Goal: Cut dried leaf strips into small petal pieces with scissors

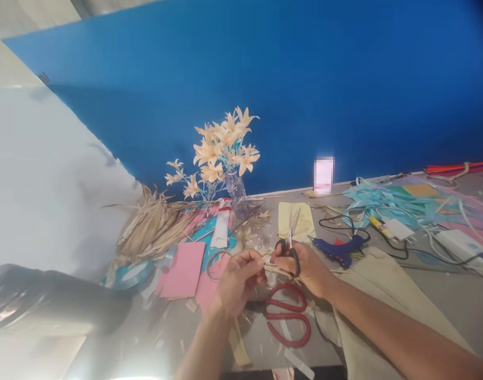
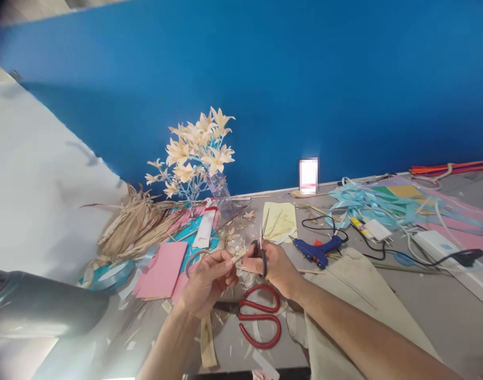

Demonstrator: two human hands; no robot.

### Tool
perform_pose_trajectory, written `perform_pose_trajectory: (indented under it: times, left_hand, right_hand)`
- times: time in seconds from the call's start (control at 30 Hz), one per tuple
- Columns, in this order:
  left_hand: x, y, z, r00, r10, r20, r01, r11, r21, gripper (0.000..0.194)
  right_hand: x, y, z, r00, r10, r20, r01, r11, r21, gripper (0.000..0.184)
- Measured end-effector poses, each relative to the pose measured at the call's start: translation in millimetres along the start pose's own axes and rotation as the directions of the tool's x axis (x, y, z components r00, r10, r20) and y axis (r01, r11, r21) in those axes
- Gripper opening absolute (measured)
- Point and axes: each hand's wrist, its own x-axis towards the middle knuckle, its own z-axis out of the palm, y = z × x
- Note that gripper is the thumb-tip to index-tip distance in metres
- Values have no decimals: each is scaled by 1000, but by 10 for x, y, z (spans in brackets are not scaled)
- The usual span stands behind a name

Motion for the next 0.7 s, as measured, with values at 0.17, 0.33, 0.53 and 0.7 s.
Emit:
perform_pose_trajectory:
  times: [0.17, 0.33, 0.53, 0.7]
  left_hand:
    - [-10, -55, -16, 992, -128, 21, 123, 981, 148, 25]
    - [-12, -92, -30, 990, -137, 36, 132, 984, 119, 23]
    - [19, -21, -21, 999, -26, -45, 22, 996, -90, 16]
    - [56, 98, -76, 1000, 2, -16, -4, 991, -132, 14]
  right_hand:
    - [-22, -17, -11, 995, 50, 82, -49, 999, -22, 25]
    - [-32, 20, 21, 1000, 2, 7, -2, 999, -54, 22]
    - [-35, -3, -26, 984, 11, 175, 12, 992, -129, 40]
    - [-67, 29, -70, 854, 97, 510, -9, 985, -174, 66]
